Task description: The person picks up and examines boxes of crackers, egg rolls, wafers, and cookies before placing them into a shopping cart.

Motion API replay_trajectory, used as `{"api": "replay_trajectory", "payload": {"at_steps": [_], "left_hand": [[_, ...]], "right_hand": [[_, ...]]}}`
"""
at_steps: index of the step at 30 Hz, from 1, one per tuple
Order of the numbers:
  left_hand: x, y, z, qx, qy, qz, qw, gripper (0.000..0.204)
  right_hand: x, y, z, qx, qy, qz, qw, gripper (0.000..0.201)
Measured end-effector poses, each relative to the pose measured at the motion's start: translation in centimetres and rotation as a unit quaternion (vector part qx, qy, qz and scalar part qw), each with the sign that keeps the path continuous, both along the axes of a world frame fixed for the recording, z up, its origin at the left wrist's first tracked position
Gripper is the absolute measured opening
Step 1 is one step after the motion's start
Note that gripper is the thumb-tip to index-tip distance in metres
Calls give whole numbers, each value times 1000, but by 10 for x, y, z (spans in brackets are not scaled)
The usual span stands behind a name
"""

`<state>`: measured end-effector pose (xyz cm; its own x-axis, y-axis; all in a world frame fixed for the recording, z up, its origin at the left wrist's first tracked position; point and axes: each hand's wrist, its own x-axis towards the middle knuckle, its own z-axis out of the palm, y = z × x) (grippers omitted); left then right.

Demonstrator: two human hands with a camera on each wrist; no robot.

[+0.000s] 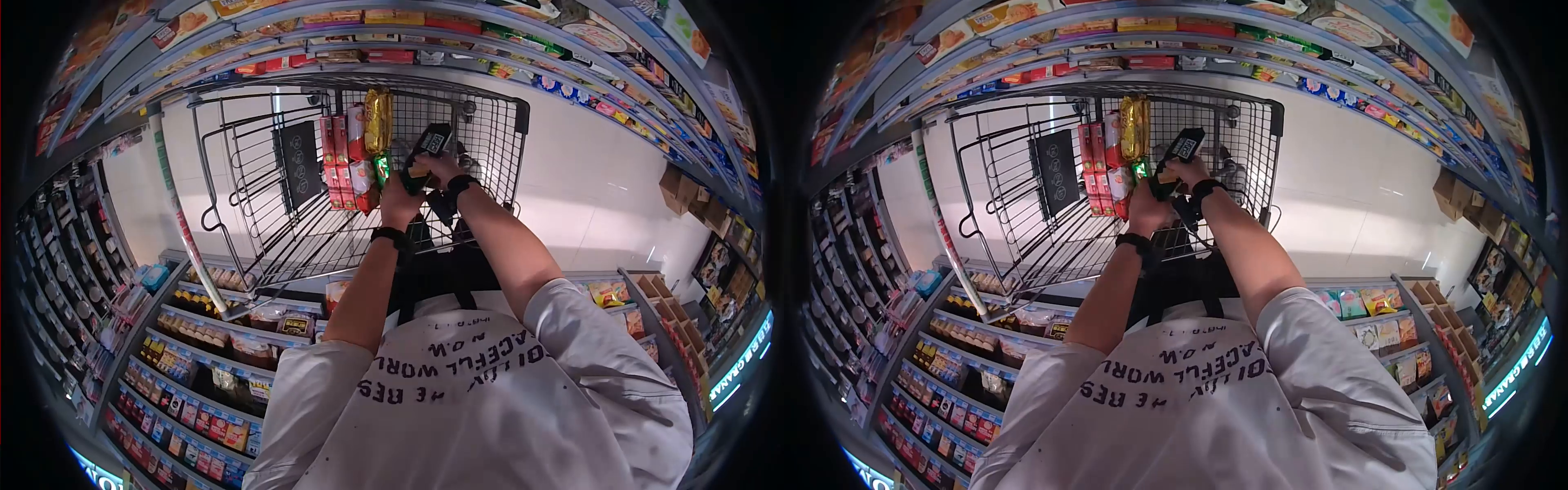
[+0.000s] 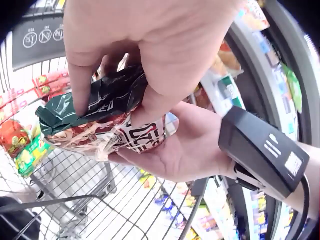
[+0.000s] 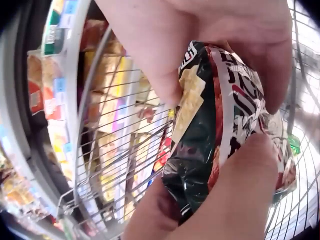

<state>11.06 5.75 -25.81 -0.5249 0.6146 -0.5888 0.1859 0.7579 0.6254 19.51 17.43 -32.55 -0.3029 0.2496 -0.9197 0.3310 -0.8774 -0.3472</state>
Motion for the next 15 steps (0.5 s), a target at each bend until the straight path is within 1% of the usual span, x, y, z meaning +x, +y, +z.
{"api": "replay_trajectory", "payload": {"at_steps": [1, 2, 4, 5, 6, 7, 8, 9, 10, 12, 13, 14, 15], "left_hand": [[0, -4, -6, -27, -15, -19, 999, 54], [1, -7, -10, -31, -23, -24, 999, 54], [0, -21, -29, -14, -36, -4, 999, 55], [-2, -28, -35, -19, -22, -1, 1000, 56], [-2, -33, -40, -24, -24, -3, 999, 56], [-4, -39, -44, -51, -22, -22, 998, 57], [-7, -43, -47, -78, -19, -41, 996, 59], [-9, -47, -48, -91, -72, -33, 993, 66], [-8, -57, -61, -94, -72, -35, 992, 66], [-6, -69, -77, -87, -100, -70, 989, 73], [-6, -72, -79, -98, -125, -53, 986, 79], [-7, -74, -83, -96, -125, -53, 986, 79], [-7, -76, -87, -101, -143, -43, 984, 80]], "right_hand": [[-3, -7, 0, 37, -56, -18, 998, 23], [1, -11, -10, 32, -64, -22, 997, 23], [18, -33, -69, 163, -17, 92, 982, 42], [19, -48, -95, 192, -44, 108, 974, 43], [15, -49, -85, 187, -46, 106, 975, 43], [7, -47, -61, 250, -82, 152, 953, 38], [1, -50, -46, 310, -116, 197, 923, 34], [-3, -59, -47, 327, -137, 194, 915, 21], [-4, -66, -54, 325, -137, 192, 916, 21], [-2, -72, -63, 281, -103, 151, 942, 16], [0, -73, -65, 287, -103, 176, 936, 17], [3, -74, -65, 289, -104, 175, 935, 17], [8, -78, -68, 290, -106, 197, 930, 23]]}}
